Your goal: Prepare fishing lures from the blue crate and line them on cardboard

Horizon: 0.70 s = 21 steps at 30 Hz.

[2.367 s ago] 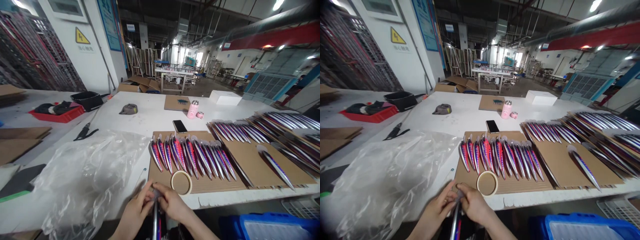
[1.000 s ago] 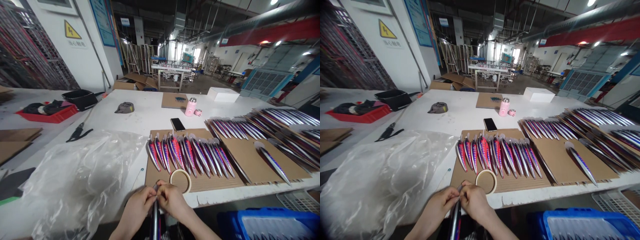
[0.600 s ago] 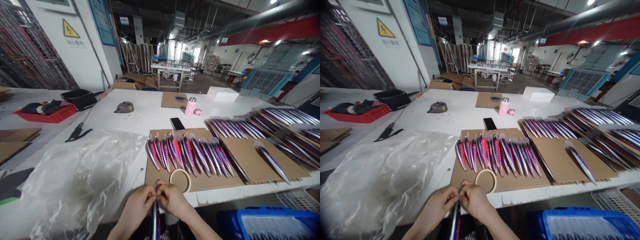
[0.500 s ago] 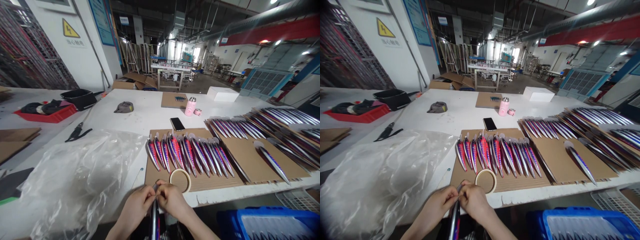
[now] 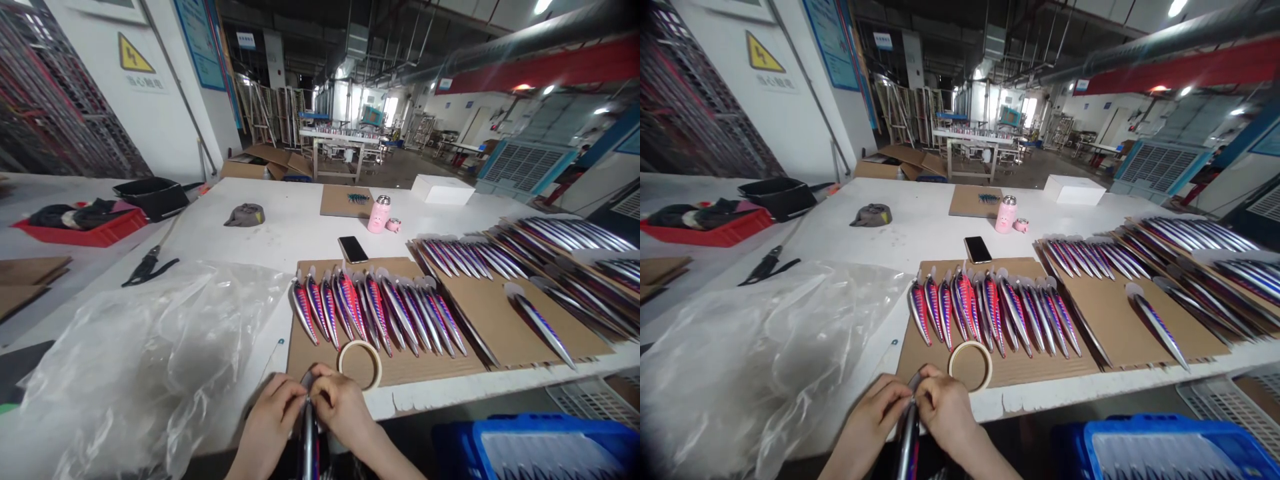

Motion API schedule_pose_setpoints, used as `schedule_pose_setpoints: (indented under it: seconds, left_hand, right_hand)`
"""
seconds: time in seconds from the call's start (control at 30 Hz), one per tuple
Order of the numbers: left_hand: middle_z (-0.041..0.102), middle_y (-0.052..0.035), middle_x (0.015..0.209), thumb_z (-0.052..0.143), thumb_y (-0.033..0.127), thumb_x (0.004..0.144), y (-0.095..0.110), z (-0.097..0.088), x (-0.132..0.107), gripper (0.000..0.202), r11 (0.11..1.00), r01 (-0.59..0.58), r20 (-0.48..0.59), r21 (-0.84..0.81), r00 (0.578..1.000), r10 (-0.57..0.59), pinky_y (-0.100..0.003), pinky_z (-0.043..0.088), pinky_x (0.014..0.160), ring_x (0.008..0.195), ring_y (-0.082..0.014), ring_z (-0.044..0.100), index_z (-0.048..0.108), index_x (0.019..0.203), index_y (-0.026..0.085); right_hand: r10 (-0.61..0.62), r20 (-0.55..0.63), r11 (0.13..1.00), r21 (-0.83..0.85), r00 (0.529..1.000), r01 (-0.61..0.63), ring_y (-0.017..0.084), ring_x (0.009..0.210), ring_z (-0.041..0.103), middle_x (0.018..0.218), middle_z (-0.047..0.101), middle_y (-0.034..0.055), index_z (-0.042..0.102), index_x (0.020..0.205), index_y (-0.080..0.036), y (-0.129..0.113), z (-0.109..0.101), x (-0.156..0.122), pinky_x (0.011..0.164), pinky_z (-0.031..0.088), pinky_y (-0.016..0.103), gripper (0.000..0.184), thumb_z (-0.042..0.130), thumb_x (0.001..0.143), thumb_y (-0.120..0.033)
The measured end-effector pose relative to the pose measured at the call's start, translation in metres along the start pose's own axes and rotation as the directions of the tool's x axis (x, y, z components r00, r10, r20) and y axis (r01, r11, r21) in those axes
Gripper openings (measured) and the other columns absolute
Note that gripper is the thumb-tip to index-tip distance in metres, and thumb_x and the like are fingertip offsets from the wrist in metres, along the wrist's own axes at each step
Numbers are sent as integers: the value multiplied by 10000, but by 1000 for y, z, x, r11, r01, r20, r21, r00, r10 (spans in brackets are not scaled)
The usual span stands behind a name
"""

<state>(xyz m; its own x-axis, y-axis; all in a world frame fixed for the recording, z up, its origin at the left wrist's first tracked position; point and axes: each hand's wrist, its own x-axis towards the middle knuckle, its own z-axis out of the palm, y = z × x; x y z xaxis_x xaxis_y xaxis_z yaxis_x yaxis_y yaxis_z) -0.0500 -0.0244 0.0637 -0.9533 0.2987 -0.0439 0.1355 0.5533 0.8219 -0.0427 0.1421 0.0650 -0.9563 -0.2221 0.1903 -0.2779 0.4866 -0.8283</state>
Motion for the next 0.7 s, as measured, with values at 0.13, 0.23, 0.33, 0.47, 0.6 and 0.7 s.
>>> schedule_pose_setpoints:
  seconds: [0.13, 0.23, 0.33, 0.47, 0.6, 0.7]
  left_hand:
    - [570, -26, 954, 457, 297, 873, -1, 1, -5, 195, 997, -32, 21, -76, 999, 34, -306, 450, 822, 910, -197, 568, 641, 836, 245]
    - [567, -21, 927, 468, 282, 875, -1, 4, -5, 185, 996, -36, -22, -84, 999, 34, -305, 444, 808, 895, -197, 565, 629, 794, 238]
    - [567, -20, 917, 469, 281, 877, -1, 7, -3, 184, 995, -46, -36, -88, 998, 43, -306, 440, 801, 886, -197, 565, 619, 783, 232]
    - [564, -20, 929, 458, 281, 887, -3, 8, -4, 185, 993, -64, -44, -94, 997, 60, -304, 435, 809, 899, -195, 563, 617, 805, 233]
    - [557, -14, 918, 465, 276, 878, -9, 9, -6, 169, 993, -68, -53, -94, 997, 63, -298, 431, 798, 890, -189, 560, 609, 801, 234]
    - [557, -9, 912, 471, 264, 866, -11, 8, -5, 160, 993, -66, -48, -98, 997, 61, -297, 429, 790, 881, -186, 560, 609, 789, 237]
  right_hand:
    - [25, -5, 1000, 9, 1000, -25, 143, 790, 647, 848, 641, 5, 589, 677, -187, -1, 1, 0, 714, 438, 193, 221, 524, 718, 20]
    - [79, -20, 997, 26, 997, -78, 170, 905, 657, 928, 671, 31, 606, 671, -183, 1, 3, -2, 766, 452, 207, 227, 543, 702, 33]
    - [120, -17, 993, -3, 993, -120, 218, 1110, 596, 1137, 651, 95, 661, 894, -175, 3, 2, -3, 898, 442, 259, 304, 562, 696, 33]
    - [82, 94, 996, -48, 992, -78, 222, 1146, 574, 1287, 568, 96, 628, 1101, -206, 3, -3, 1, 947, 427, 291, 431, 552, 739, 14]
    - [109, 78, 994, 9, 991, -110, 184, 915, 650, 940, 666, 39, 636, 690, -173, 0, -5, 6, 793, 451, 223, 196, 626, 711, 22]
    - [108, 68, 993, 31, 992, -110, 160, 837, 641, 816, 638, 8, 596, 625, -161, -1, -7, 7, 733, 433, 195, 217, 663, 680, 38]
